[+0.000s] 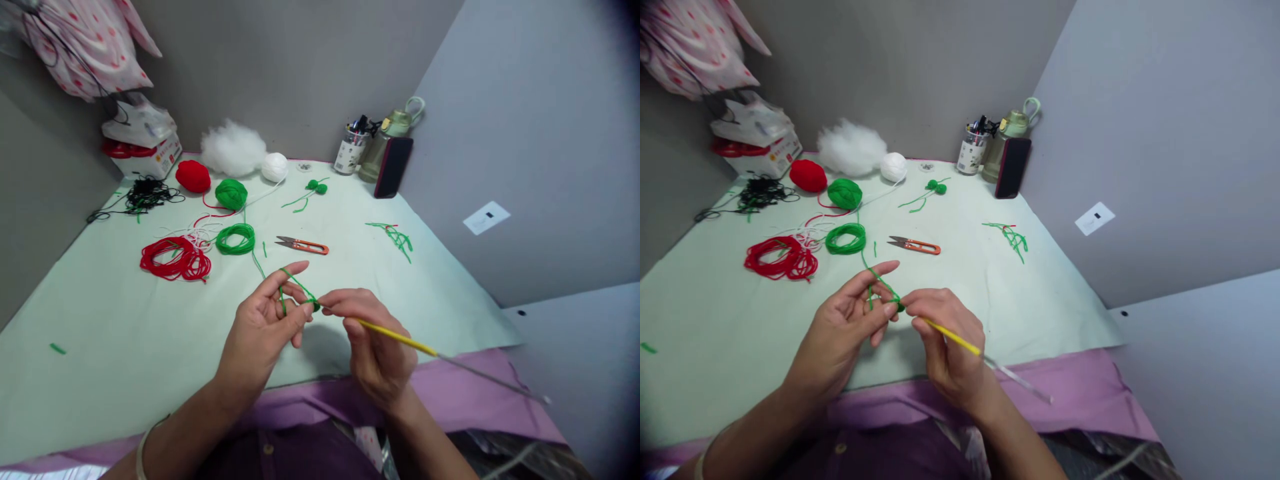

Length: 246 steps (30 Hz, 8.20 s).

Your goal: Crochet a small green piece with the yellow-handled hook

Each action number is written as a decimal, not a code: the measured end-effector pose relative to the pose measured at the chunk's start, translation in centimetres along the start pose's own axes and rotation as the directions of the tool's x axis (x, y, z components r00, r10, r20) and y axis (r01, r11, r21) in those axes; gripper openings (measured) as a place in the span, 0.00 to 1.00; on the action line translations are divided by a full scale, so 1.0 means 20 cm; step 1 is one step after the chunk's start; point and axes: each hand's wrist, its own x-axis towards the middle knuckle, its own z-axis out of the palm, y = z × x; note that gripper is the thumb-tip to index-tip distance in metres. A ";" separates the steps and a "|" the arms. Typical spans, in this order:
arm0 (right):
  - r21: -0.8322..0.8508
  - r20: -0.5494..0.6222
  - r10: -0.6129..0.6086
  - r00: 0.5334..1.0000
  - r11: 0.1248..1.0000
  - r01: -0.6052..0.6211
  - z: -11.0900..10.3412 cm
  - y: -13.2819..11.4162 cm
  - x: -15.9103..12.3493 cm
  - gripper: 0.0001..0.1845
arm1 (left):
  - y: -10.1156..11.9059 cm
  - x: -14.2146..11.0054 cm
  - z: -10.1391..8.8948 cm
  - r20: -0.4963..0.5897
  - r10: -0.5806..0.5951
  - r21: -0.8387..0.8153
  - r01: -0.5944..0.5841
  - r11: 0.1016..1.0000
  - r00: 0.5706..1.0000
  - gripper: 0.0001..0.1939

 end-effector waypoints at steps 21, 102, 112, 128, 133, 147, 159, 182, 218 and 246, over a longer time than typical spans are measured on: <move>0.345 -0.104 0.298 0.949 0.905 -0.247 0.07 0.01 0.03 0.10 | 0.03 0.02 0.02 0.112 -0.076 -0.121 0.090 0.989 0.991 0.22; 0.478 -0.056 0.465 0.884 0.789 -0.385 0.05 0.04 0.02 0.08 | 0.00 0.02 0.01 0.096 -0.071 -0.111 0.082 0.990 0.993 0.16; 0.499 -0.036 0.495 0.868 0.762 -0.413 0.05 0.05 0.02 0.09 | 0.03 0.02 0.03 0.061 -0.112 -0.104 0.118 0.988 0.992 0.28; 0.567 -0.007 0.502 0.865 0.714 -0.410 0.05 0.05 0.02 0.09 | 0.00 0.01 0.01 0.128 -0.091 -0.123 0.107 0.987 0.988 0.16; 0.487 -0.051 0.449 0.892 0.791 -0.370 0.06 0.05 -0.01 0.09 | -0.02 0.01 0.00 0.118 -0.062 -0.101 0.074 0.992 0.991 0.17; 0.590 0.011 0.491 0.871 0.700 -0.402 0.02 0.03 0.02 0.11 | 0.00 0.01 -0.02 0.063 -0.041 -0.017 0.042 0.999 0.997 0.14; 0.090 0.020 0.059 0.998 0.994 -0.060 -0.01 0.02 -0.02 0.16 | -0.03 0.01 -0.03 -0.003 0.057 0.133 -0.056 0.990 0.998 0.12; 0.595 -0.081 0.512 0.855 0.713 -0.371 0.05 0.04 0.04 0.09 | 0.05 0.04 -0.02 0.071 -0.103 -0.188 0.114 0.976 0.992 0.12; 0.431 -0.055 0.381 0.923 0.843 -0.322 0.06 0.05 0.01 0.09 | 0.03 0.03 0.04 0.118 -0.152 -0.160 0.170 0.972 0.981 0.28; 0.514 0.002 0.467 0.884 0.758 -0.402 0.05 0.09 0.00 0.08 | 0.00 0.01 0.01 0.085 -0.068 -0.067 0.074 0.995 0.994 0.22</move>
